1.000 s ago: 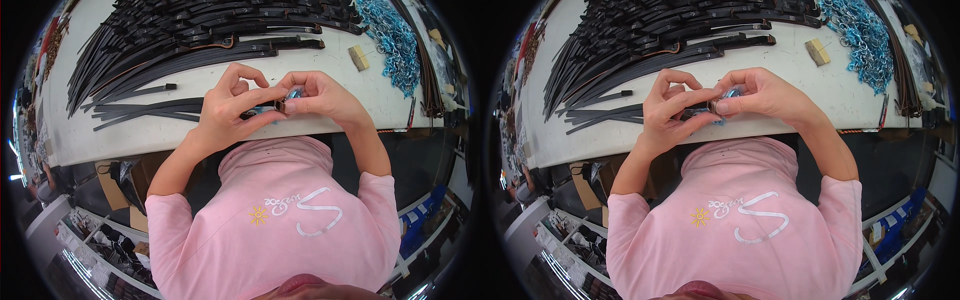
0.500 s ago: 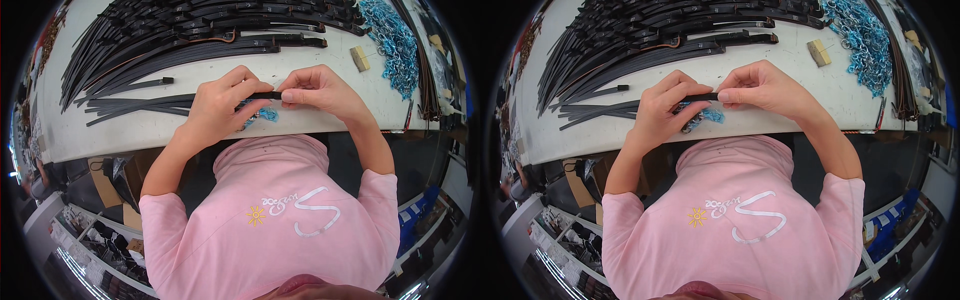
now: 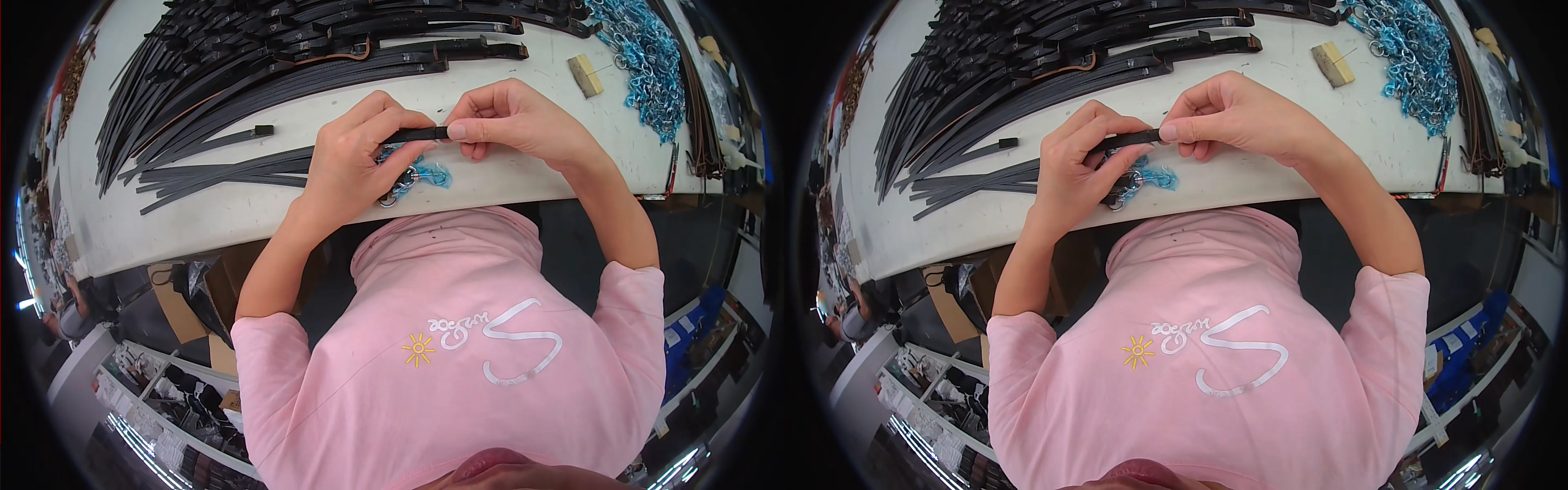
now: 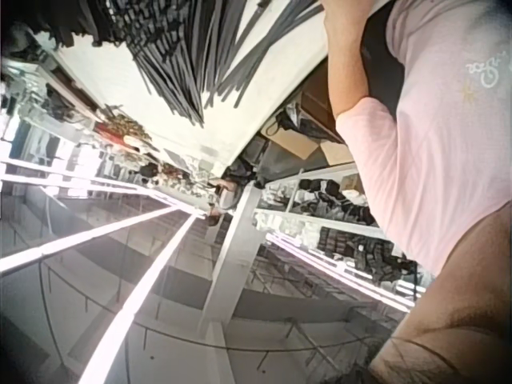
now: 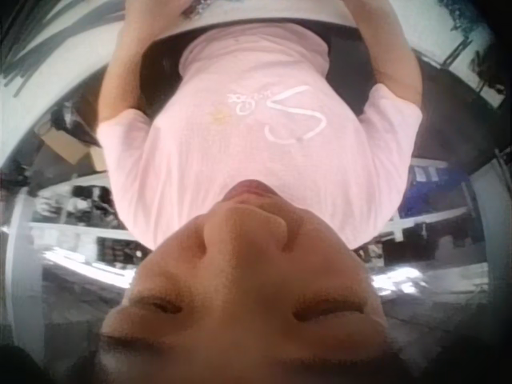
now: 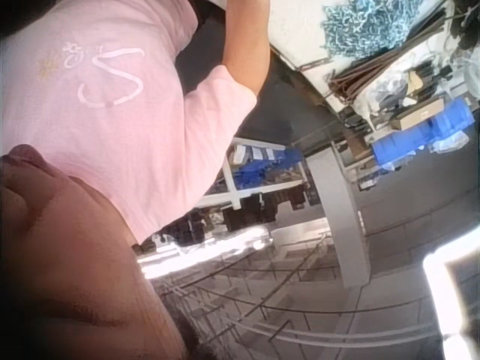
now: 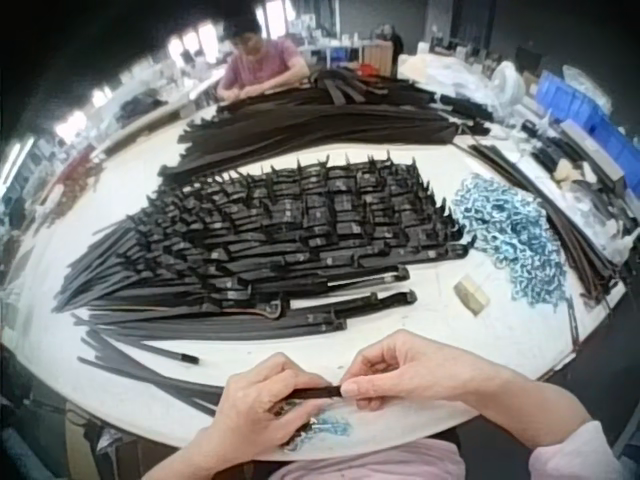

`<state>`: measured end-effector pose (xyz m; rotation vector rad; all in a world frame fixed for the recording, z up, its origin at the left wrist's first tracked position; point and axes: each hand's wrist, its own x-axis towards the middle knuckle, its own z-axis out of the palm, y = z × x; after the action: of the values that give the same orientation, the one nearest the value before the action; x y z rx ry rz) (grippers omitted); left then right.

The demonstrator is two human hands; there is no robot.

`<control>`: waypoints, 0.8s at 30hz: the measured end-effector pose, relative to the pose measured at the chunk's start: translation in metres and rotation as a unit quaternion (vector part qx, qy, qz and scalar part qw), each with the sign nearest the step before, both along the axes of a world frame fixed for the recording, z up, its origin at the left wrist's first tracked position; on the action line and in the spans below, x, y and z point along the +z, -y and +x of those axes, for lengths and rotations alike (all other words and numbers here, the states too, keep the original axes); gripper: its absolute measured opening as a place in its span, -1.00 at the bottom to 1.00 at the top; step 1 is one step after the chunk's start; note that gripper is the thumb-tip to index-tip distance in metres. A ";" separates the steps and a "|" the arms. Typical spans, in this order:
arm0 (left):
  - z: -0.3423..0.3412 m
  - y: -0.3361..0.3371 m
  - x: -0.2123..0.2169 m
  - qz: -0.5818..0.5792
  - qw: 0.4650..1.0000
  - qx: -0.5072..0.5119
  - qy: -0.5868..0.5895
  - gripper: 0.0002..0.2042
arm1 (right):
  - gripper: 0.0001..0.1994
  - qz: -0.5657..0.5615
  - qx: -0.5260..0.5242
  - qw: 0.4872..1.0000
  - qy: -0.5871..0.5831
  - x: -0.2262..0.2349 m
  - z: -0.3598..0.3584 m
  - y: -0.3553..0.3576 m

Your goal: The person assembles keychains by threading black straps through blue metal rings. They use pliers to close the rings securely after threading. The finished keychains are placed on the table.

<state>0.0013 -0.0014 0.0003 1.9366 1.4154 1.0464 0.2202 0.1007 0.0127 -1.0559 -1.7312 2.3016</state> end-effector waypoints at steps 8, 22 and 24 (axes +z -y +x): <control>0.000 0.000 -0.001 -0.004 1.000 0.002 0.008 -0.78 | -0.73 0.007 -0.001 1.000 0.011 0.001 -0.001 0.000; 0.000 0.001 -0.004 -0.004 1.000 0.007 0.008 -0.79 | -0.75 0.020 0.004 1.000 0.018 0.000 -0.002 0.000; 0.000 0.001 -0.003 -0.009 1.000 0.009 0.007 -0.80 | -0.75 0.027 0.005 0.999 0.023 0.001 -0.002 0.001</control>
<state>0.0016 -0.0028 -0.0026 1.9035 1.4333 1.0497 0.2177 0.1000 0.0135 -1.1001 -1.8084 2.2415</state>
